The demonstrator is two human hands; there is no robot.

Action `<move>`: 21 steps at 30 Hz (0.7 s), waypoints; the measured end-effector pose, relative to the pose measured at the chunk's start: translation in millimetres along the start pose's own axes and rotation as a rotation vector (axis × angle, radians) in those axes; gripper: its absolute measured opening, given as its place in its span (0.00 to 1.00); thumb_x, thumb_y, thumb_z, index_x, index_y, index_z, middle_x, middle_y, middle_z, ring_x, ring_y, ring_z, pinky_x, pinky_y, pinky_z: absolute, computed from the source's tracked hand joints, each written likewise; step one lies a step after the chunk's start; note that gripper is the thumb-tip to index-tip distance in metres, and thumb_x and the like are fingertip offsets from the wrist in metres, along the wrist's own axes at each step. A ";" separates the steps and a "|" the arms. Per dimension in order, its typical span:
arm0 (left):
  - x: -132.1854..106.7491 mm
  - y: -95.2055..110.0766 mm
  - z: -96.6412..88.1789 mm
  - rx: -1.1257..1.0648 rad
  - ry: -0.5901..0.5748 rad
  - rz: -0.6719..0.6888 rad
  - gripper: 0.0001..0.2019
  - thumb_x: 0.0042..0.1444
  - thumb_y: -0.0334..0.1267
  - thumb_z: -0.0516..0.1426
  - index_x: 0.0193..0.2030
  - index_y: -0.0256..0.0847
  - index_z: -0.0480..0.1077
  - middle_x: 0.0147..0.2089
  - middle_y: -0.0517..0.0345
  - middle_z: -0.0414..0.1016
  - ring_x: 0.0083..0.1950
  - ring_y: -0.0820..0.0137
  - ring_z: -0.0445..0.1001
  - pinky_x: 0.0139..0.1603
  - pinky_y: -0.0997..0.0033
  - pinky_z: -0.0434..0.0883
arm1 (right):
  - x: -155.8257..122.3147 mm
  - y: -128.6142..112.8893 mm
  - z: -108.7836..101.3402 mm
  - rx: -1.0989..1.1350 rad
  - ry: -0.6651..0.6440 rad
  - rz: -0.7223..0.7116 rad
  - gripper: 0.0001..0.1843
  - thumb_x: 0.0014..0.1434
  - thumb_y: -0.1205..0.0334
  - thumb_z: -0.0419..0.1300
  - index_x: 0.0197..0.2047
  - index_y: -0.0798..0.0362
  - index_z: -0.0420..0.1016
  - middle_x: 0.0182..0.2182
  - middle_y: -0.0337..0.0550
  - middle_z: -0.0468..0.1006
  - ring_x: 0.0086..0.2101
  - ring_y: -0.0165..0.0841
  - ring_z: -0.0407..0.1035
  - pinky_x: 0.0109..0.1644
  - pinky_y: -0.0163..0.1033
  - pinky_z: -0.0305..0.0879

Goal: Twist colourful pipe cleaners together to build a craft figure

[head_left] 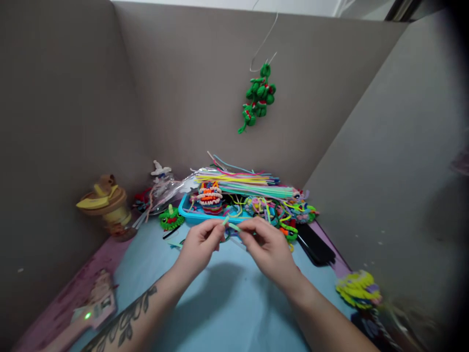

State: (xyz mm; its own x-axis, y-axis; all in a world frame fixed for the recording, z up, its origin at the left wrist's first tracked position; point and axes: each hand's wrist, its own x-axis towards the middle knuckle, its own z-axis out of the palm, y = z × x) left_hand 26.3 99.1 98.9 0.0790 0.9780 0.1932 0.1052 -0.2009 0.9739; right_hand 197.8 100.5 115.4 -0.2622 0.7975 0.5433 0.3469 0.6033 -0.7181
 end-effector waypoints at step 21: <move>-8.6 -4.4 16.3 -0.007 0.072 0.058 0.05 0.50 0.37 0.60 0.32 0.39 0.72 0.28 0.59 0.74 0.28 0.72 0.71 0.29 0.73 0.70 | -1.2 7.4 -0.7 0.036 -0.077 0.120 0.03 0.56 0.66 0.57 0.32 0.52 0.71 0.26 0.38 0.71 0.29 0.29 0.66 0.32 0.33 0.61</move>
State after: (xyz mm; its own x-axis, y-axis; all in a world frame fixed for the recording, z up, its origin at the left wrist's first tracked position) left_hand 41.3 90.6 91.0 0.0134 0.9663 0.2570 0.0956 -0.2570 0.9617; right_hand 201.3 104.1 109.7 -0.2896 0.8606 0.4189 0.3478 0.5023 -0.7917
